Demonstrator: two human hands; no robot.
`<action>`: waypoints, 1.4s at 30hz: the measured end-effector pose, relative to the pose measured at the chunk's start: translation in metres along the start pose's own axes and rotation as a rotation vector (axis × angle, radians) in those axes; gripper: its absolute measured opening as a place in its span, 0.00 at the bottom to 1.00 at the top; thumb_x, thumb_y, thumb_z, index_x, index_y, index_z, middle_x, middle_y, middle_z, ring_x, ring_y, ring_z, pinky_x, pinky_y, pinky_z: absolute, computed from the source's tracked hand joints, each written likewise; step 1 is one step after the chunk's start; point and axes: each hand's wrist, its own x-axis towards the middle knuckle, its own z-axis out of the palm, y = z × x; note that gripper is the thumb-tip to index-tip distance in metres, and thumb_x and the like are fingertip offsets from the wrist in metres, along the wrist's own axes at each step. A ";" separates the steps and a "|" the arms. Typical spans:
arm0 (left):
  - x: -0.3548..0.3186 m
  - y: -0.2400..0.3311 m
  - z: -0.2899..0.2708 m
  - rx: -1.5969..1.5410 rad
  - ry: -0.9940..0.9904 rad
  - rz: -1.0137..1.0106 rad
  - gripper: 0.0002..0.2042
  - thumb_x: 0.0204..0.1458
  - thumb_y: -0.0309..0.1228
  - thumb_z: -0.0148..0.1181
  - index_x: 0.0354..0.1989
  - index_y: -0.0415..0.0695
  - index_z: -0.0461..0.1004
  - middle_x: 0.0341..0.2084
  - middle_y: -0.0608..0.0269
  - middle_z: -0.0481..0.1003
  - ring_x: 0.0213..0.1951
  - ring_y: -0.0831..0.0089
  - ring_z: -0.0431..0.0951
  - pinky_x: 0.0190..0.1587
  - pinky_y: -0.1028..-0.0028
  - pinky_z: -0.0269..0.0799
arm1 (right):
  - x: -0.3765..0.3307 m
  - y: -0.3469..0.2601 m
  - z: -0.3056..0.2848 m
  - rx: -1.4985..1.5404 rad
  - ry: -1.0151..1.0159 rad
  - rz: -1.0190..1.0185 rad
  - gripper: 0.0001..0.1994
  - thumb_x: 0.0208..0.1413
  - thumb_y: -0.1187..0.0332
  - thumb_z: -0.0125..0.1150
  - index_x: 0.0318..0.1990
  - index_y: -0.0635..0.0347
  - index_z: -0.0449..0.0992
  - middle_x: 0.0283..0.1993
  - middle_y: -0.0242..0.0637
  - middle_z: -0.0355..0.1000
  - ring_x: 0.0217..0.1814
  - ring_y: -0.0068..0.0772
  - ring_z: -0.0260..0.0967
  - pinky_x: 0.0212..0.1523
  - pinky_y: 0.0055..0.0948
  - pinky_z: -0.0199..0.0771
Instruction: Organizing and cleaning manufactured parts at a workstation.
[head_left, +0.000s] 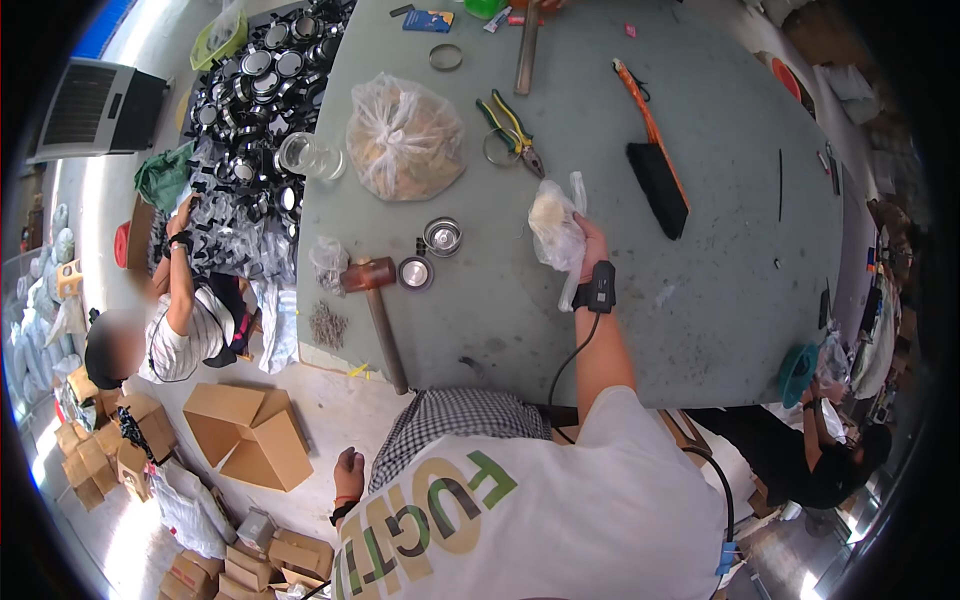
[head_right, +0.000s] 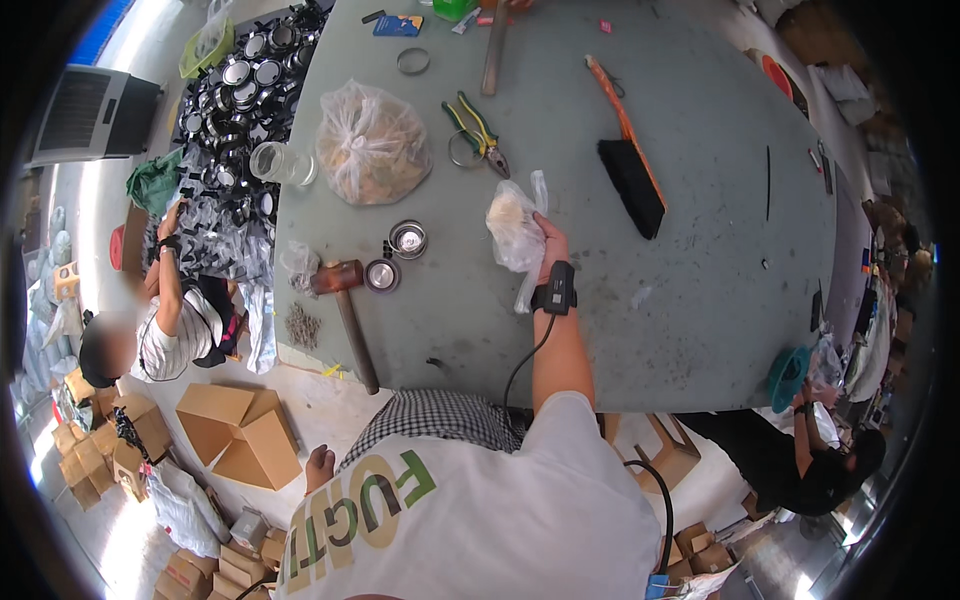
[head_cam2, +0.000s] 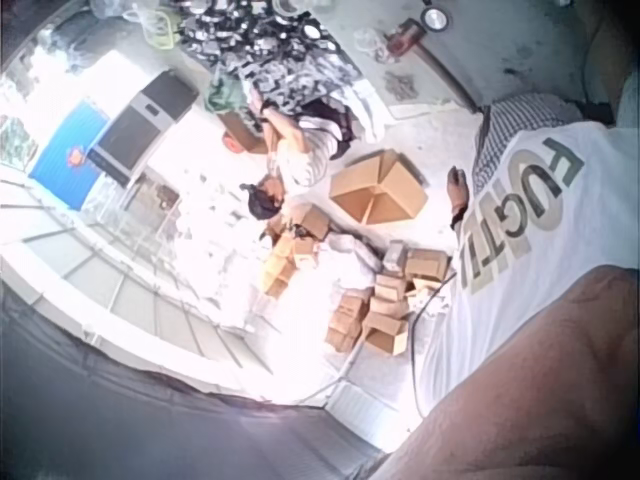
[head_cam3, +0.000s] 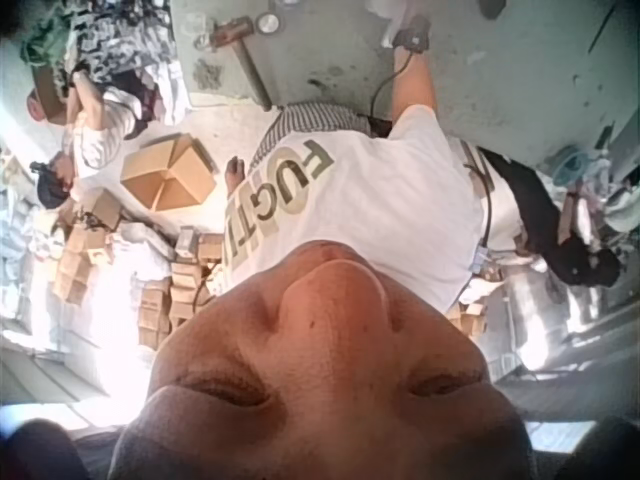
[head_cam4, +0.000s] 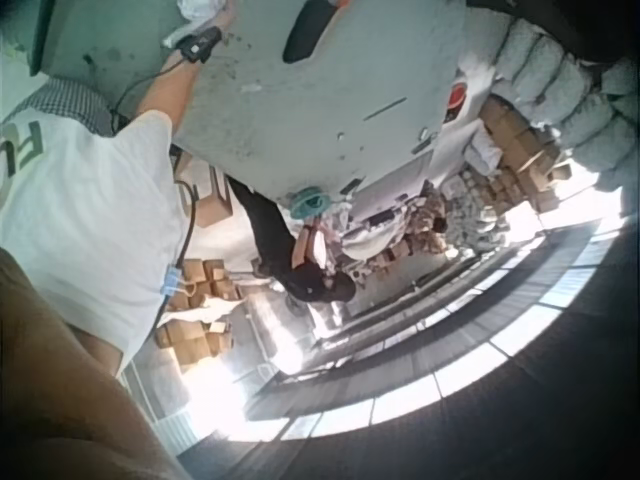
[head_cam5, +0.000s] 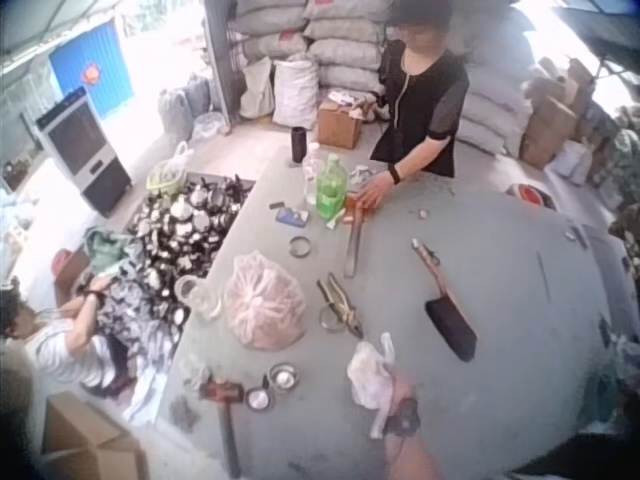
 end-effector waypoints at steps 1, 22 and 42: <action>0.002 0.005 -0.001 0.016 -0.016 0.015 0.18 0.50 0.32 0.53 0.46 0.33 0.66 0.35 0.47 0.74 0.39 0.63 0.75 0.43 0.72 0.68 | -0.006 0.003 0.005 0.067 -0.022 -0.019 0.19 0.54 0.63 0.47 0.48 0.70 0.64 0.44 0.47 0.69 0.43 0.41 0.70 0.46 0.35 0.71; -0.009 0.022 0.004 0.097 0.017 -0.083 0.18 0.48 0.33 0.54 0.45 0.35 0.67 0.33 0.48 0.75 0.37 0.63 0.76 0.42 0.71 0.70 | 0.131 0.008 0.118 -1.897 0.261 -1.037 0.15 0.43 0.67 0.57 0.39 0.65 0.69 0.41 0.51 0.65 0.47 0.50 0.61 0.44 0.40 0.64; -0.041 -0.012 0.030 -0.040 0.107 -0.213 0.17 0.48 0.34 0.53 0.44 0.34 0.68 0.33 0.46 0.75 0.36 0.60 0.76 0.40 0.70 0.70 | 0.281 0.005 0.266 -1.544 0.615 -0.812 0.15 0.42 0.69 0.54 0.38 0.69 0.69 0.47 0.54 0.64 0.50 0.49 0.62 0.46 0.44 0.65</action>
